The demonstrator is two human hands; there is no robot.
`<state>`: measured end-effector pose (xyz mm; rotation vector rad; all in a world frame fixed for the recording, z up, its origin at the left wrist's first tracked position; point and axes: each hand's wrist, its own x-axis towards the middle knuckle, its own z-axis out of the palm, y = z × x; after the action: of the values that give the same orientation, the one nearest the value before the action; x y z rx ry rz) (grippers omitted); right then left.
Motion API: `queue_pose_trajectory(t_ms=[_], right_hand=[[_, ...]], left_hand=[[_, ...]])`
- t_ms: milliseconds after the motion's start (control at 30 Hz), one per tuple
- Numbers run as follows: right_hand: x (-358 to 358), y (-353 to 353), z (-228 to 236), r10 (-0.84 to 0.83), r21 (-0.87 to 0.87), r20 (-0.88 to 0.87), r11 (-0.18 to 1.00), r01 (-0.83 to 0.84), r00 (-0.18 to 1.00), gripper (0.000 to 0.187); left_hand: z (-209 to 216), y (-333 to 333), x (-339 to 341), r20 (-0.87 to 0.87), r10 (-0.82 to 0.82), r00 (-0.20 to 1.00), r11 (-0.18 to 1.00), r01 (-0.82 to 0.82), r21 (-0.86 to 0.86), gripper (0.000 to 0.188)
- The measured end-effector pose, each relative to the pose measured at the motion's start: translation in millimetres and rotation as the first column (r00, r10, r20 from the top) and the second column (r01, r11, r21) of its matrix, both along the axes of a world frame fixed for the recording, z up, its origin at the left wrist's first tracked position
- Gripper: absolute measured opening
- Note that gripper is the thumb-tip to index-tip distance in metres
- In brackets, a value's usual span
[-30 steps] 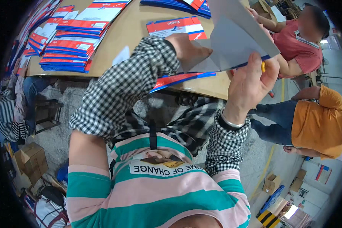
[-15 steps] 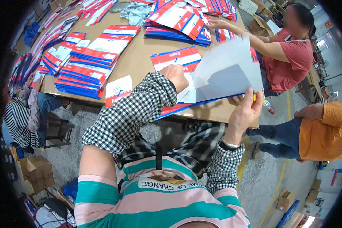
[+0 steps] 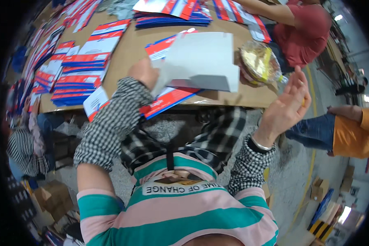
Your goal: The person sits at a table and assembles flat paperboard sheets into small boxes. They use a yellow brush to apply glue from a bowl onto the flaps of the paperboard, then fold and press the flaps to seal the boxes. The person handles the boxes one at a time, stacking the finished units on the table.
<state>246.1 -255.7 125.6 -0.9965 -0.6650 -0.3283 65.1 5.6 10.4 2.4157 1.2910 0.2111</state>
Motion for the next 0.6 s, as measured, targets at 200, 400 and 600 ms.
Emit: queue_pose_trajectory(t_ms=[200,400,600], right_hand=[[-6,7,6,0.151,0.028,0.062,0.988,-0.153,0.987,0.02],[-26,18,30,0.526,0.154,0.102,0.83,-0.536,0.844,0.055],[-55,67,20,0.692,0.136,-0.205,0.72,-0.68,0.692,0.06]], left_hand=[[12,-21,-18,0.069,0.016,0.997,0.992,-0.025,0.121,0.036],[19,-26,-11,-0.072,-0.06,0.996,0.995,0.065,0.079,0.033],[18,-36,-14,0.057,-0.028,0.998,0.98,0.016,0.2,0.028]])
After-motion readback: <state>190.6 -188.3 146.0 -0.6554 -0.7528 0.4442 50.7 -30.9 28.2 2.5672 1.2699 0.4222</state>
